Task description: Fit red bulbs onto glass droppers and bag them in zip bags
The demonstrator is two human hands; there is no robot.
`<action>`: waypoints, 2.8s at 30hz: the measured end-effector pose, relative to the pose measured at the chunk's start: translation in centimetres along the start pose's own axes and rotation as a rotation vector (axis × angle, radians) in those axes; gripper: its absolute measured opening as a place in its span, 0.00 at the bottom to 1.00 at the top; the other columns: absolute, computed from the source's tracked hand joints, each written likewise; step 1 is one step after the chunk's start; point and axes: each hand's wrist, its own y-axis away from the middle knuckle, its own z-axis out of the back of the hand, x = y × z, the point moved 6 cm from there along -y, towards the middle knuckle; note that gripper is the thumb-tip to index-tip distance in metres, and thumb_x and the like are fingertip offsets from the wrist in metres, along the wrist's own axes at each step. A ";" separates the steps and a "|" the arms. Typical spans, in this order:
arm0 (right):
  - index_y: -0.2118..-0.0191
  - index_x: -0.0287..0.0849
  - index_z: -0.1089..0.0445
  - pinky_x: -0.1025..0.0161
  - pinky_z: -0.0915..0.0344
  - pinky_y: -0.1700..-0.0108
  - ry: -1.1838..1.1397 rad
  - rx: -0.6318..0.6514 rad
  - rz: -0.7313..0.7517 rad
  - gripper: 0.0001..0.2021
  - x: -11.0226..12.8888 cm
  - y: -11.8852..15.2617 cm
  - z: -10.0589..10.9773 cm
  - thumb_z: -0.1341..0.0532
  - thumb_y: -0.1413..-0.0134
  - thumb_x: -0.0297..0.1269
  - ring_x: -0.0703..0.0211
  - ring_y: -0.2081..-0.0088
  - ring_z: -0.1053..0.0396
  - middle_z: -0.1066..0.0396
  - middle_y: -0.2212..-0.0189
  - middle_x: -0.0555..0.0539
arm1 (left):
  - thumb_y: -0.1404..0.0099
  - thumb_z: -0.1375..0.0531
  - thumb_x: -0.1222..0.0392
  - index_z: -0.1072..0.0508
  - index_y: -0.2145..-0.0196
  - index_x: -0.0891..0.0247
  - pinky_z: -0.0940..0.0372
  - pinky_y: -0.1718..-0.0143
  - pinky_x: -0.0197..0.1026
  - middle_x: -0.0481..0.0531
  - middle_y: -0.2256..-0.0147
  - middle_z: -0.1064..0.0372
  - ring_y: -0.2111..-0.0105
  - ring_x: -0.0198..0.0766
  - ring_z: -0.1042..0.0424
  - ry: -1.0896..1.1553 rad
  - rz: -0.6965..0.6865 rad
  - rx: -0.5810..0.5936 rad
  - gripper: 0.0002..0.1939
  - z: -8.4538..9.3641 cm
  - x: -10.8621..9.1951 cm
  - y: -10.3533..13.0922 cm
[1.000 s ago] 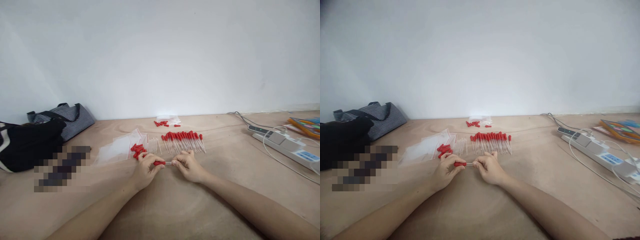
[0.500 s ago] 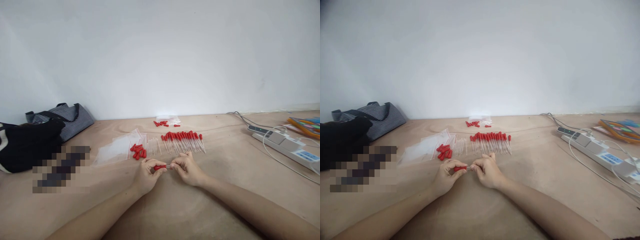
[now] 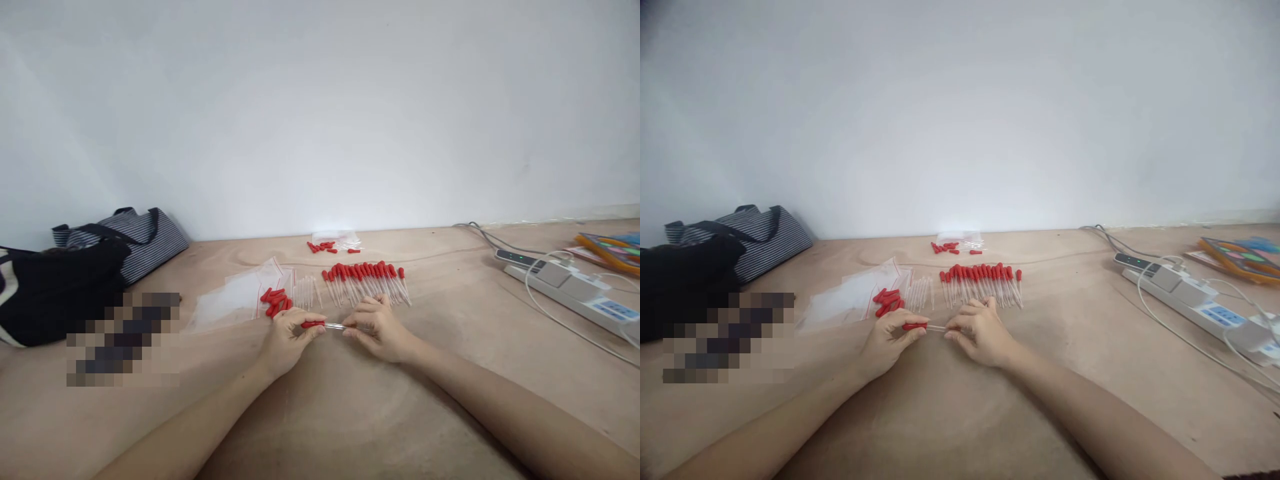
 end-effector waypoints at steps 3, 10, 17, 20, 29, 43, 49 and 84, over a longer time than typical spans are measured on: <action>0.68 0.46 0.30 0.59 0.56 0.63 0.093 0.011 0.030 0.08 0.3 0.1 -0.3 0.45 0.47 0.38 0.60 0.68 0.39 0.30 0.75 0.50 | 0.46 0.41 0.52 0.29 0.59 0.56 0.44 0.56 0.48 0.48 0.69 0.28 0.67 0.40 0.32 -0.130 0.016 0.006 0.16 0.8 0.2 -0.3; 0.68 0.44 0.30 0.60 0.54 0.62 0.043 -0.117 -0.350 0.07 -2.2 -2.7 -1.5 0.45 0.49 0.36 0.58 0.67 0.36 0.29 0.76 0.50 | 0.46 0.42 0.53 0.30 0.60 0.55 0.50 0.57 0.53 0.51 0.64 0.28 0.59 0.48 0.35 -0.431 0.219 -0.158 0.14 5.8 4.1 -1.5; 0.64 0.40 0.34 0.60 0.54 0.61 0.114 -0.160 -0.518 0.09 -2.9 -7.3 -3.8 0.47 0.53 0.32 0.57 0.65 0.34 0.28 0.71 0.47 | 0.44 0.44 0.56 0.27 0.69 0.54 0.51 0.59 0.53 0.50 0.63 0.29 0.58 0.48 0.37 -0.501 0.274 -0.108 0.07 6.7 5.9 -1.7; 0.67 0.41 0.34 0.59 0.55 0.61 0.165 -0.142 -0.521 0.07 -3.1 -8.0 -4.4 0.47 0.54 0.31 0.57 0.65 0.33 0.28 0.71 0.47 | 0.43 0.46 0.57 0.27 0.69 0.55 0.51 0.59 0.53 0.51 0.64 0.29 0.58 0.48 0.36 -0.511 0.289 -0.098 0.08 6.8 6.2 -1.7; 0.69 0.42 0.31 0.57 0.55 0.60 0.231 -0.089 -0.551 0.09 -3.5 -8.1 -4.8 0.49 0.52 0.35 0.56 0.65 0.34 0.28 0.71 0.46 | 0.42 0.46 0.54 0.27 0.68 0.55 0.50 0.59 0.50 0.50 0.64 0.29 0.59 0.46 0.36 -0.529 0.316 -0.081 0.10 7.0 6.7 -1.8; 0.69 0.37 0.28 0.54 0.55 0.57 0.365 0.115 -0.656 0.10 -2.7 -10.9 -5.5 0.47 0.53 0.29 0.50 0.62 0.34 0.28 0.68 0.38 | 0.42 0.45 0.57 0.28 0.70 0.60 0.49 0.58 0.48 0.51 0.67 0.31 0.62 0.42 0.35 -0.529 0.113 -0.236 0.07 6.8 4.4 -1.7; 0.66 0.36 0.29 0.56 0.51 0.60 0.370 0.116 -0.607 0.11 -2.2 -10.0 -4.3 0.47 0.51 0.32 0.50 0.61 0.34 0.29 0.65 0.37 | 0.40 0.47 0.59 0.31 0.67 0.60 0.47 0.59 0.44 0.49 0.67 0.31 0.64 0.39 0.35 -0.369 -0.176 0.073 0.07 2.7 0.5 -0.6; 0.69 0.41 0.36 0.57 0.53 0.57 0.098 -0.205 -0.155 0.06 -1.9 0.9 -0.5 0.49 0.45 0.33 0.60 0.64 0.38 0.31 0.70 0.49 | 0.38 0.50 0.62 0.35 0.66 0.62 0.41 0.64 0.42 0.49 0.67 0.32 0.66 0.39 0.34 -0.244 -0.005 0.135 0.06 -1.4 0.1 0.2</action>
